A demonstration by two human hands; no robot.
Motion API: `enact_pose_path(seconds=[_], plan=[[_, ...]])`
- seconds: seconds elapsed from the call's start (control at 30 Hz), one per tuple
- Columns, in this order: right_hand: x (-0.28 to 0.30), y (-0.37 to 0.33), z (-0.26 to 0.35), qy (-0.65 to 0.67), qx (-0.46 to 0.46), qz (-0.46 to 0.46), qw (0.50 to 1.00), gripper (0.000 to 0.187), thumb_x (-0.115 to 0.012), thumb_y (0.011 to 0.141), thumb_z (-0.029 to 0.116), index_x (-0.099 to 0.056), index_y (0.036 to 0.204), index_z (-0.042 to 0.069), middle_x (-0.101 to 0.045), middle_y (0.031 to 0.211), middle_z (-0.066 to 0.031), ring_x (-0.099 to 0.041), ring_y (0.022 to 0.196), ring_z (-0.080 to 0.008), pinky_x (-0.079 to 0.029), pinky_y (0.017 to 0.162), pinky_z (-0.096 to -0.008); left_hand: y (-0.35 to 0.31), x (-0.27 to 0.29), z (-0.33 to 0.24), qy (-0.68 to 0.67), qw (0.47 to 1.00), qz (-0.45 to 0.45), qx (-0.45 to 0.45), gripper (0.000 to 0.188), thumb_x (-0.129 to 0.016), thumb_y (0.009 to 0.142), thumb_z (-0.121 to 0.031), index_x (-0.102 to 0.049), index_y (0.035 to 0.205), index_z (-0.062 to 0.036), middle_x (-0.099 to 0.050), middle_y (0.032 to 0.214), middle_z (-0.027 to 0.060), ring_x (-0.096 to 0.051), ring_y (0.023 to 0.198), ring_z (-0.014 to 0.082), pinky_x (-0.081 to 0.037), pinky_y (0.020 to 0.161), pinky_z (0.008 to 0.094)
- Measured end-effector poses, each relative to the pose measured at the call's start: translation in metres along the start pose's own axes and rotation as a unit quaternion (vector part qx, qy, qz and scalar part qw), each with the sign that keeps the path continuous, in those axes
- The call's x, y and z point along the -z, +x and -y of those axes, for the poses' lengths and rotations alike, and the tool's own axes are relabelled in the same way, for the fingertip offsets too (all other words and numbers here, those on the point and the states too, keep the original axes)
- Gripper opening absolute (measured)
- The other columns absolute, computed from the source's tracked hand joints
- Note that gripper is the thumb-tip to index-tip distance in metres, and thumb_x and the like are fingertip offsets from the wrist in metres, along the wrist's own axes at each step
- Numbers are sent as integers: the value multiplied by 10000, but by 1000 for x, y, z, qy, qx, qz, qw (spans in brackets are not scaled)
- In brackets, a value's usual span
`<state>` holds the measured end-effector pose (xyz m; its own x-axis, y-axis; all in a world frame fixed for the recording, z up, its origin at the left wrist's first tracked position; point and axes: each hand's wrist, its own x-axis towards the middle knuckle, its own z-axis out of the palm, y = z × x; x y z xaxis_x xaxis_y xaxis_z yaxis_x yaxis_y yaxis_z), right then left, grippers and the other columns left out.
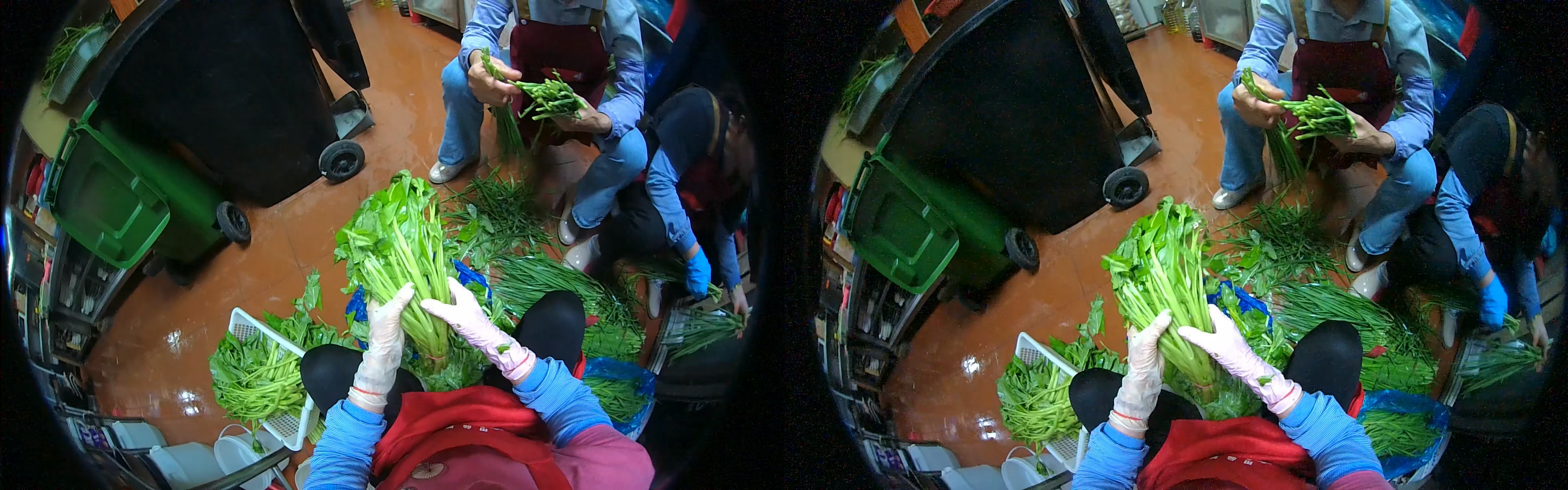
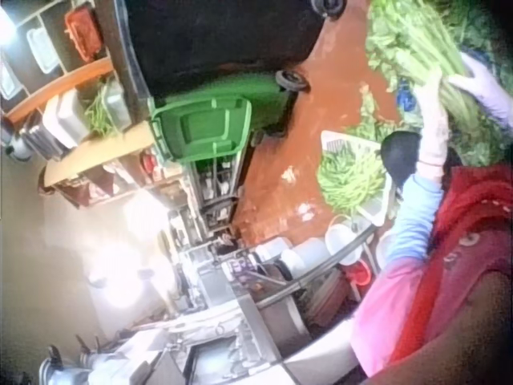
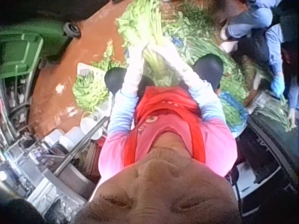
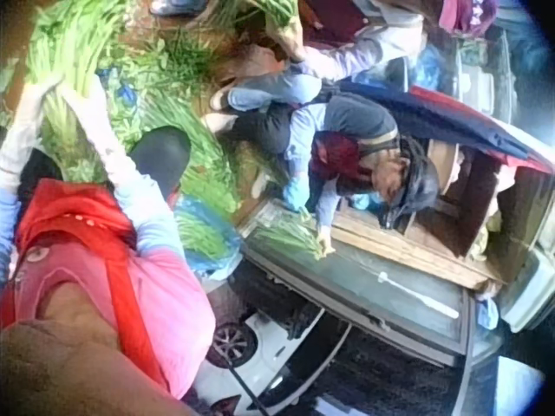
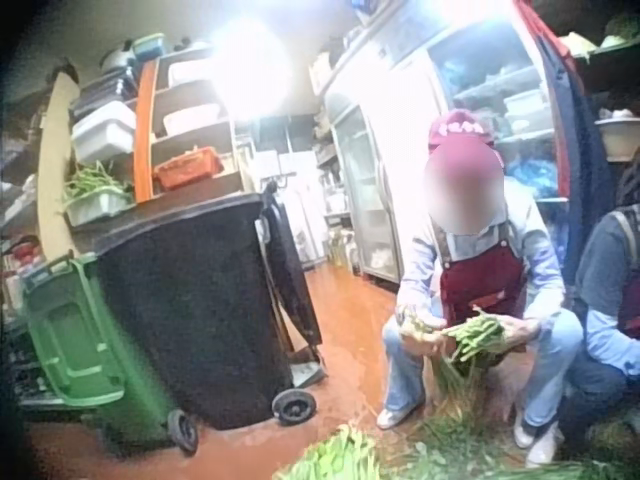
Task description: The person sits on the floor and sorts leafy green vegetables by hand, removing unwanted leaves and stems, then placing the cleaned bunches into a white basket. Other workers are visible nearby performing similar tasks.
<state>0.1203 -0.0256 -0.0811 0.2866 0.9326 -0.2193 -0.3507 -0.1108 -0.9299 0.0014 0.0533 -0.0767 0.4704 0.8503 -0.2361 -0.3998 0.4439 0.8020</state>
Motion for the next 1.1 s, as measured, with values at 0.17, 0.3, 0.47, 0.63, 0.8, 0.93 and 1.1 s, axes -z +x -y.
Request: enact_pose_path(seconds=[0.17,0.3,0.47,0.63,0.8,0.93,1.1], plan=[[30,-11,11,-196,-27,-30,980,501,-655,812,312,-493,1152,-18,-597,1022,-112,-563,883,-162,-448,832,-285,-11,7,-1,54,998,-13,-20,369,-646,788,-37,-527,1135,-2,-608,1031,74,-597,885,164,-493,794,302],[36,-21,51,-260,157,-160,939,361,-653,809,229,-547,1082,16,-606,956,-110,-589,915,-189,-475,801,-309,-10,2,-13,146,989,16,-38,372,-677,774,-52,-543,1119,-15,-611,1025,58,-591,875,146,-487,787,291],[-2,-10,104,-504,390,-105,764,648,-703,723,249,-428,1285,81,-529,1120,-145,-523,1032,-284,-432,877,-367,0,-5,-37,231,969,82,-26,461,-726,723,-36,-532,1141,-20,-606,1038,65,-587,889,149,-483,808,298],[0,28,93,-559,328,-121,752,478,-669,733,192,-503,1168,86,-551,1011,-127,-565,899,-289,-462,772,-359,19,1,-54,264,948,177,32,392,-703,756,-57,-553,1112,7,-623,1019,78,-592,878,145,-494,784,296],[32,40,84,-338,108,-67,933,260,-595,820,239,-591,958,18,-628,817,-110,-594,770,-182,-479,704,-311,35,19,-74,379,888,210,154,428,-705,757,-92,-548,1144,0,-622,1046,80,-586,901,150,-478,804,301],[83,62,59,-147,38,-140,978,149,-598,825,161,-577,841,14,-584,694,-36,-516,562,-90,-430,523,-229,46,36,-74,460,825,258,205,464,-703,764,-146,-542,1179,-13,-621,1062,68,-569,904,131,-452,822,285],[114,65,57,-105,22,-186,977,122,-595,833,130,-553,805,19,-547,644,-10,-479,507,-72,-395,476,-211,50,44,-79,508,786,255,242,441,-698,778,-161,-553,1173,-30,-627,1041,56,-563,896,128,-449,813,284]])
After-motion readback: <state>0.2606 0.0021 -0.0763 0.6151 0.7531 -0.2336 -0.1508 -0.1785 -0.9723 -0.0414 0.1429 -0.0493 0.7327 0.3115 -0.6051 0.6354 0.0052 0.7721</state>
